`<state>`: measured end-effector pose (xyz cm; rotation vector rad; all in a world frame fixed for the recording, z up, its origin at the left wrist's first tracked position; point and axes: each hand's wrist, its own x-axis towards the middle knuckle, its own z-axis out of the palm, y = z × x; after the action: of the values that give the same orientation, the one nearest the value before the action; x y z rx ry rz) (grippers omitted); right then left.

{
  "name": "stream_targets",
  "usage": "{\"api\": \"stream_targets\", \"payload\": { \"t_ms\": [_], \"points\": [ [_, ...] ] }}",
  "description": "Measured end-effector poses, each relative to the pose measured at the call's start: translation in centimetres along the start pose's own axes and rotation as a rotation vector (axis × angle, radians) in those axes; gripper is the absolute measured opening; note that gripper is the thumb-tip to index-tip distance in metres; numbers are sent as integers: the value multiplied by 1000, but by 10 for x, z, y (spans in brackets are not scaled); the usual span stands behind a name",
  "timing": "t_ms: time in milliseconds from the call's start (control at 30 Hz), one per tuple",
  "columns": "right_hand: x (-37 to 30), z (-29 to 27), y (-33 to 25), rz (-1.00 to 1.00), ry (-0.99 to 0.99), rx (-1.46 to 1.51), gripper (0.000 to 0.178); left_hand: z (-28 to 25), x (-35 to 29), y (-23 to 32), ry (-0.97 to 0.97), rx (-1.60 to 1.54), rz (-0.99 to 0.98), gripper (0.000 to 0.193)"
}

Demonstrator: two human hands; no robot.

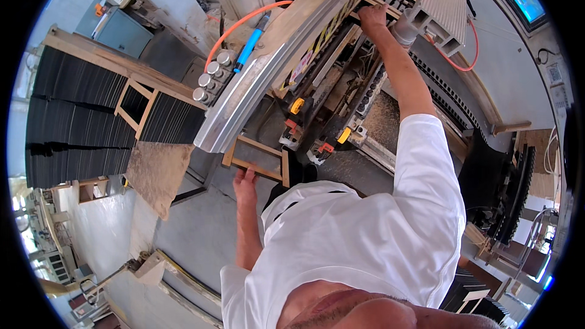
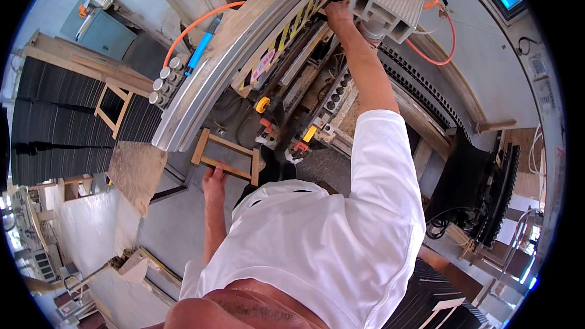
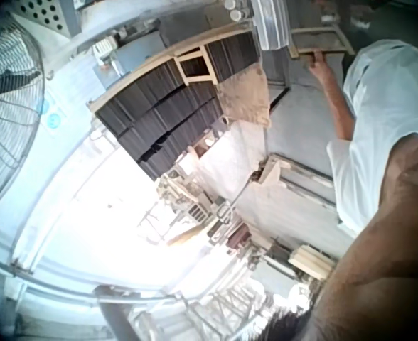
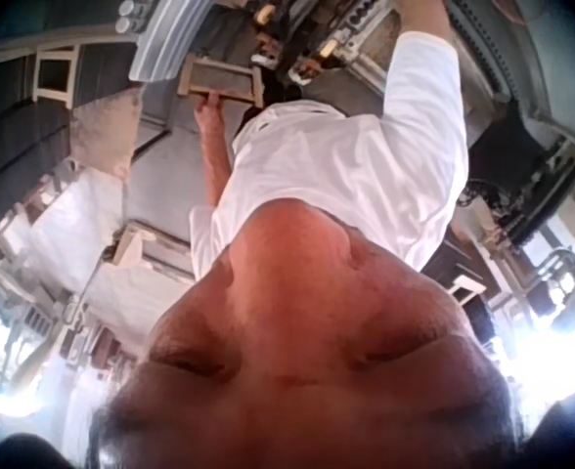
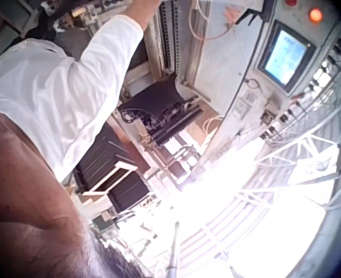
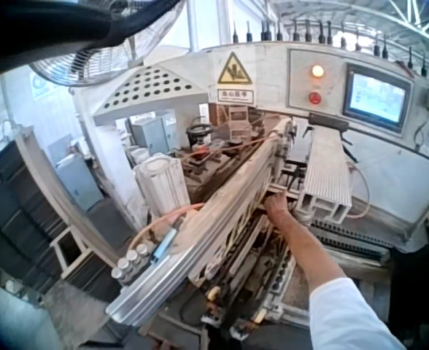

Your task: The person repeatedly picks up small wooden frames and places them into a machine, then removes them and stacks them on a nearby surface. This cycle continues throughout the clip.

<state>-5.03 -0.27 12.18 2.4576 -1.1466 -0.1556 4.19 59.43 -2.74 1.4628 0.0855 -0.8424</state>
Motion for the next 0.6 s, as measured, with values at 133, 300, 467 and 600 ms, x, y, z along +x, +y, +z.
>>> {"api": "stream_targets", "payload": {
  "t_ms": [133,300,467,600],
  "points": [
    [3,5,1,23,-38,-1,28,-8,-19,31,51,59,76,32],
    [-3,-6,-4,10,14,-10,32,-58,-22,70,50,93,356,32],
    [-54,-47,-28,-38,149,250,41,-94,-33,161,116,-18,572,35],
    [-167,-97,-75,-135,449,695,33,-166,-7,215,101,-184,656,33]
  ]
}}
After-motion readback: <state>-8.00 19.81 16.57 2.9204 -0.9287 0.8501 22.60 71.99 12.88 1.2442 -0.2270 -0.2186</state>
